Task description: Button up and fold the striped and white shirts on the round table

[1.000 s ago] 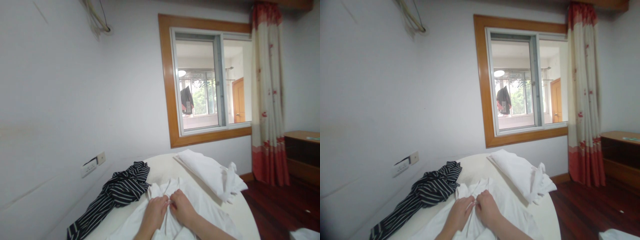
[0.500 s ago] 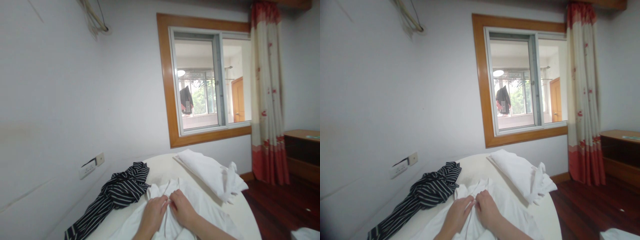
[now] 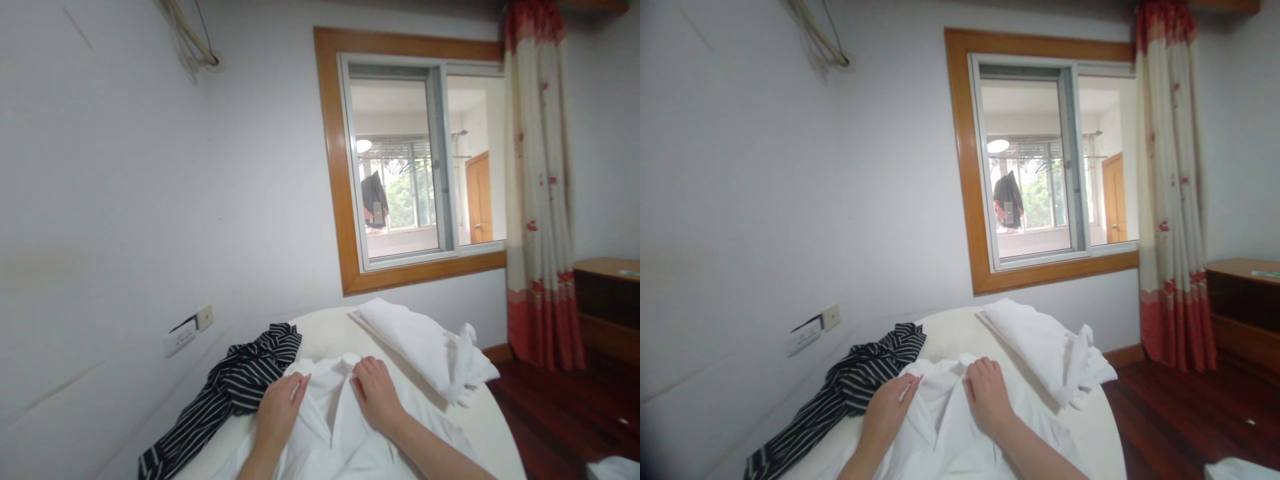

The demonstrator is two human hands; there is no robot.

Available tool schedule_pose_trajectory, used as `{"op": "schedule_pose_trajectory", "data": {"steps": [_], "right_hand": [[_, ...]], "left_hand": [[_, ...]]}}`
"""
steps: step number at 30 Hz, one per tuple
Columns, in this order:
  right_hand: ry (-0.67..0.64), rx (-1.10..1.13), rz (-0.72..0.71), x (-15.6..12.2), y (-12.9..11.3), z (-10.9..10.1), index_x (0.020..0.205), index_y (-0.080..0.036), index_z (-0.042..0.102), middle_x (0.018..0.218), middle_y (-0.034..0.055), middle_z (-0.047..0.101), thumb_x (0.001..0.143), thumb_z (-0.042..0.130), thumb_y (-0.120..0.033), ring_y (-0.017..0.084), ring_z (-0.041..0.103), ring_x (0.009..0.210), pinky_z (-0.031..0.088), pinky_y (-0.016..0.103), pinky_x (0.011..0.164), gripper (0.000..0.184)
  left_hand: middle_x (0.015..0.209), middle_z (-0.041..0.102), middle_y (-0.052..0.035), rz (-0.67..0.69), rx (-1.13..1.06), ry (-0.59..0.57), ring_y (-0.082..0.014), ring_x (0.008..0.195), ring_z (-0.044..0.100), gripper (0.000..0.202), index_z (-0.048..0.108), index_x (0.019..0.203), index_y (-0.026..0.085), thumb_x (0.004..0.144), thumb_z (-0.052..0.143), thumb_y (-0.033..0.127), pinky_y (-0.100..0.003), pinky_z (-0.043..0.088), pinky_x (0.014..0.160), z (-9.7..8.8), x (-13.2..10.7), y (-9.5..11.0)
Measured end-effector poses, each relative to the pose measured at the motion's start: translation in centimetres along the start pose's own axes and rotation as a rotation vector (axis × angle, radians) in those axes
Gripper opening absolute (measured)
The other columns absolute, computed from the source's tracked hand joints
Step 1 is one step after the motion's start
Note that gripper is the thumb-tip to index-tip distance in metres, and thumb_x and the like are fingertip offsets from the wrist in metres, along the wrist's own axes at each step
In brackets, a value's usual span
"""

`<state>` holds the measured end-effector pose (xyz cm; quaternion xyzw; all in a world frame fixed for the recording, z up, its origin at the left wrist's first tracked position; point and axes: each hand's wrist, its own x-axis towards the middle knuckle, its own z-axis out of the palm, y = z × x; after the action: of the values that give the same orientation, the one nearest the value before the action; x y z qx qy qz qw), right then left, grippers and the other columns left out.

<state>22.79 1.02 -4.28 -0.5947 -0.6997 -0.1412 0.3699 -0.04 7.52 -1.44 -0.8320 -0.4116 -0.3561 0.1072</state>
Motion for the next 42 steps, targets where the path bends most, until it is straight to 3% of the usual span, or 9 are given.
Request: {"op": "schedule_pose_trajectory", "data": {"steps": [3,6,9,12,18,23,29,35,42], "right_hand": [[-0.019,-0.109,-0.048,2.0,-0.1,-0.4,0.087,-0.019,0.056,0.09,0.0076,0.061,0.09,0.044,-0.02,0.024,0.048,0.091,0.032,0.038,0.083,0.012],[-0.05,-0.118,0.027,5.1,0.4,-0.5,0.086,-0.018,0.057,0.089,0.0096,0.062,0.087,0.045,-0.014,0.025,0.05,0.093,0.033,0.037,0.082,0.013],[-0.04,0.088,0.184,7.3,1.0,0.3,0.086,-0.018,0.056,0.089,0.0083,0.064,0.084,0.04,-0.008,0.022,0.056,0.088,0.037,0.03,0.077,0.019],[0.022,0.379,0.29,6.6,1.0,2.3,0.084,-0.02,0.051,0.078,0.0034,0.062,0.08,0.034,-0.005,0.017,0.058,0.078,0.039,0.025,0.071,0.023],[0.136,0.627,0.319,2.0,1.2,6.3,0.084,-0.02,0.048,0.073,0.002,0.059,0.078,0.03,-0.011,0.017,0.057,0.072,0.043,0.025,0.069,0.021],[0.175,0.724,0.409,1.8,2.0,6.5,0.08,-0.02,0.048,0.067,0.0009,0.056,0.076,0.031,-0.016,0.017,0.056,0.067,0.044,0.026,0.065,0.018],[0.143,0.917,0.52,2.3,2.5,7.2,0.083,-0.02,0.051,0.066,0.0005,0.06,0.073,0.036,-0.022,0.017,0.059,0.063,0.047,0.027,0.06,0.019],[0.116,1.095,0.605,2.5,2.8,7.4,0.079,-0.02,0.053,0.069,0.0006,0.061,0.068,0.044,-0.028,0.016,0.061,0.065,0.05,0.027,0.06,0.017],[0.137,1.161,0.664,2.6,3.3,7.7,0.077,-0.018,0.056,0.066,-0.0002,0.06,0.066,0.05,-0.032,0.015,0.059,0.064,0.05,0.027,0.062,0.019]], "left_hand": [[0.074,0.065,-0.0044,0.024,0.145,-0.05,-0.0177,0.075,0.06,0.046,0.062,0.075,0.02,0.096,0.028,0.043,-0.027,0.042,0.074,-0.7,1.7,0.2],[0.077,0.065,-0.0065,-0.008,0.256,-0.078,-0.0197,0.078,0.059,0.043,0.063,0.08,0.017,0.096,0.028,0.036,-0.03,0.04,0.075,-1.4,4.1,-0.4],[0.084,0.065,-0.0112,-0.018,0.343,-0.095,-0.0243,0.087,0.057,0.036,0.064,0.087,0.014,0.094,0.031,0.024,-0.036,0.039,0.08,-1.7,5.6,-0.8],[0.095,0.062,-0.0148,0.021,0.338,-0.106,-0.0268,0.098,0.053,0.031,0.065,0.089,0.012,0.088,0.035,0.01,-0.042,0.036,0.089,-0.9,4.8,0.5],[0.09,0.062,-0.0083,0.115,-0.269,-0.343,-0.0193,0.09,0.055,0.033,0.061,0.089,0.017,0.094,0.028,0.024,-0.031,0.041,0.084,3.5,-0.4,4.5],[0.084,0.062,-0.0073,-0.026,-0.508,-0.399,-0.0192,0.083,0.054,0.038,0.058,0.078,0.017,0.092,0.029,0.037,-0.029,0.041,0.079,5.5,-1.6,3.3],[0.076,0.063,-0.0041,-0.302,-0.877,-0.52,-0.0196,0.079,0.056,0.042,0.062,0.076,0.013,0.08,0.048,0.053,-0.028,0.042,0.074,3.7,-0.5,1.4],[0.092,0.068,-0.0041,-0.406,-1.24,-0.766,-0.0186,0.088,0.059,0.039,0.066,0.1,0.013,0.073,0.065,0.041,-0.027,0.043,0.079,0.4,-0.7,1.9],[0.087,0.069,-0.0053,-0.421,-1.123,-0.638,-0.0209,0.085,0.061,0.047,0.067,0.096,0.012,0.07,0.065,0.05,-0.03,0.045,0.077,0.3,-0.9,2.9]]}}
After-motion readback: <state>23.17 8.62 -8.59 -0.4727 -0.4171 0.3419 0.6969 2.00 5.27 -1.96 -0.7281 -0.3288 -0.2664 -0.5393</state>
